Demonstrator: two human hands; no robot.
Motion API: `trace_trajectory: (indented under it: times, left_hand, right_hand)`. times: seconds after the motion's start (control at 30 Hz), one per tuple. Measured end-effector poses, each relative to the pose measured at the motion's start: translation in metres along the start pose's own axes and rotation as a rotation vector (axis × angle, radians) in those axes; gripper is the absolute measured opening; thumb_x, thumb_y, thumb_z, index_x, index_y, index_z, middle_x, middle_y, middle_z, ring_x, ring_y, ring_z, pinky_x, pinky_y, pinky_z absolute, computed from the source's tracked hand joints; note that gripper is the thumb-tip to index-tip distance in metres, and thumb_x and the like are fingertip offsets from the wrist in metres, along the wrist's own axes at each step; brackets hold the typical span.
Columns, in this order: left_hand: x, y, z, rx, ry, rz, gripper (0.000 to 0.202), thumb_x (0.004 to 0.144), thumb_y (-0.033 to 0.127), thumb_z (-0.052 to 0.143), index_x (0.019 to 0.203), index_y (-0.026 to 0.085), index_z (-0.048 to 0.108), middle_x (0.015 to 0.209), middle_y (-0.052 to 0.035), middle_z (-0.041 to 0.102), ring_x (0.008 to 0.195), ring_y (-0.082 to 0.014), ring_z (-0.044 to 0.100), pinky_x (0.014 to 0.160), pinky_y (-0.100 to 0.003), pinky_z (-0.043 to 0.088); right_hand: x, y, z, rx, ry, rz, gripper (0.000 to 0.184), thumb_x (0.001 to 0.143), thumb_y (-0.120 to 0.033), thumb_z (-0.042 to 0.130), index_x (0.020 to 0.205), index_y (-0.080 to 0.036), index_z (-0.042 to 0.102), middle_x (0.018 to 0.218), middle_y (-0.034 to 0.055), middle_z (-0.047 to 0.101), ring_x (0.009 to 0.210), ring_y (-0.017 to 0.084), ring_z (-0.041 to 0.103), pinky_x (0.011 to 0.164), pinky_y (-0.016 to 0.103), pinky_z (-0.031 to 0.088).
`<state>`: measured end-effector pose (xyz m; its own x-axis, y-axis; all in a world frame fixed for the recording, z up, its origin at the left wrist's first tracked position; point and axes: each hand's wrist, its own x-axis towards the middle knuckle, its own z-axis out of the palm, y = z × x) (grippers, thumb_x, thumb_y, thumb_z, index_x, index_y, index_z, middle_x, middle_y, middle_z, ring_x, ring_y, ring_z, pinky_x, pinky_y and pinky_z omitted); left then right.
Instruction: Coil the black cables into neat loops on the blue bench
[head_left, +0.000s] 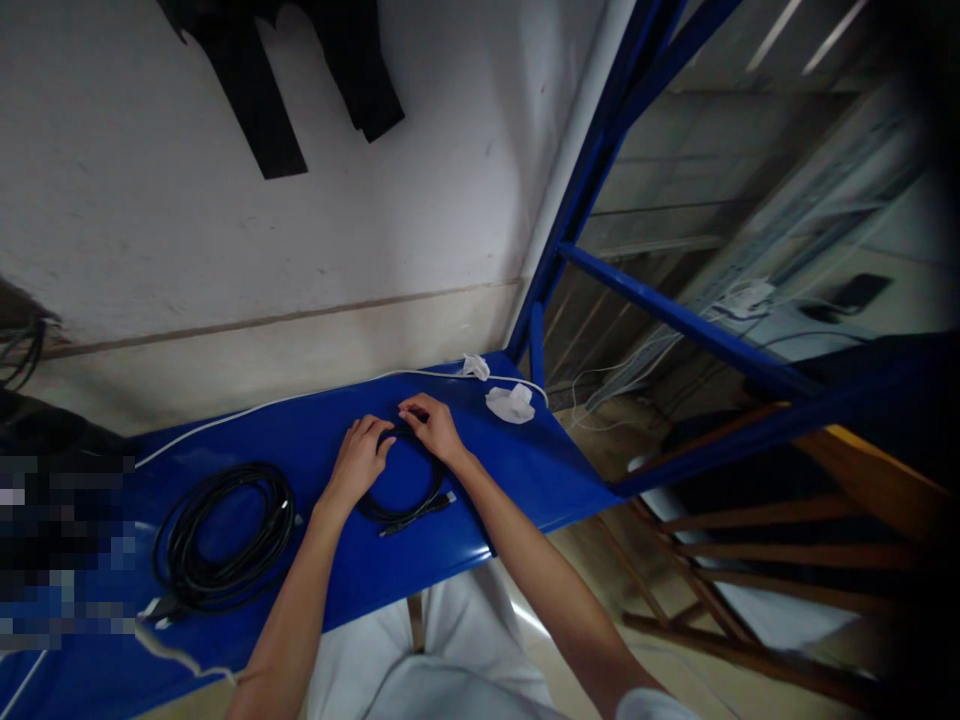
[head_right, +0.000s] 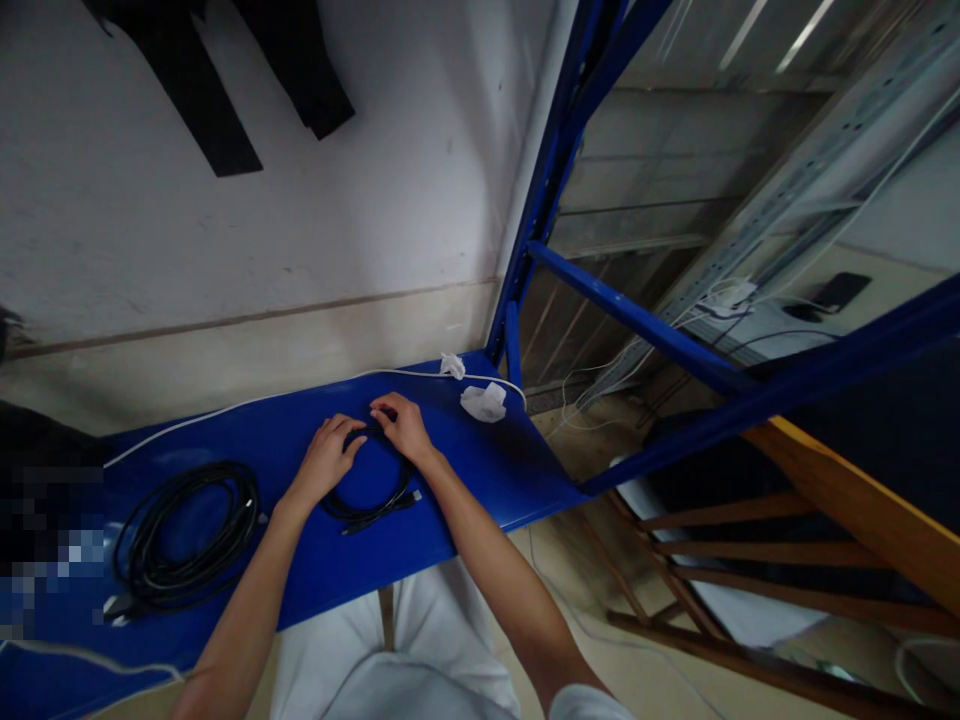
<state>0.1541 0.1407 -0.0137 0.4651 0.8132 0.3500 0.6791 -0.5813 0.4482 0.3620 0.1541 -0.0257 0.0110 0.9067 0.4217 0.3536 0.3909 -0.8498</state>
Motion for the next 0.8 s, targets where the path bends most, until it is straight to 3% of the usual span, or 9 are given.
trace_trajectory:
  times: [0.33, 0.8]
  left_hand:
    - [-0.003, 0.006, -0.006, 0.048, -0.026, 0.017, 0.023, 0.105, 0.011, 0.055, 0.121, 0.022, 0.067, 0.118, -0.0111, 0.071, 0.108, -0.0313, 0.067, 0.101, -0.050, 0.053]
    - [-0.002, 0.010, -0.005, -0.196, 0.040, 0.047, 0.028, 0.107, 0.010, 0.049, 0.123, 0.023, 0.067, 0.121, -0.0103, 0.067, 0.115, -0.0249, 0.070, 0.108, -0.042, 0.055]
  right_hand:
    - [0.000, -0.007, -0.002, 0.001, -0.194, -0.072, 0.015, 0.102, -0.027, 0.070, 0.106, -0.023, 0.083, 0.108, 0.0075, 0.082, 0.100, 0.023, 0.076, 0.094, 0.037, 0.058]
    - [-0.002, -0.015, -0.007, -0.008, -0.235, -0.059, 0.018, 0.101, -0.026, 0.063, 0.100, -0.021, 0.080, 0.103, 0.0058, 0.082, 0.096, 0.022, 0.076, 0.092, 0.034, 0.057]
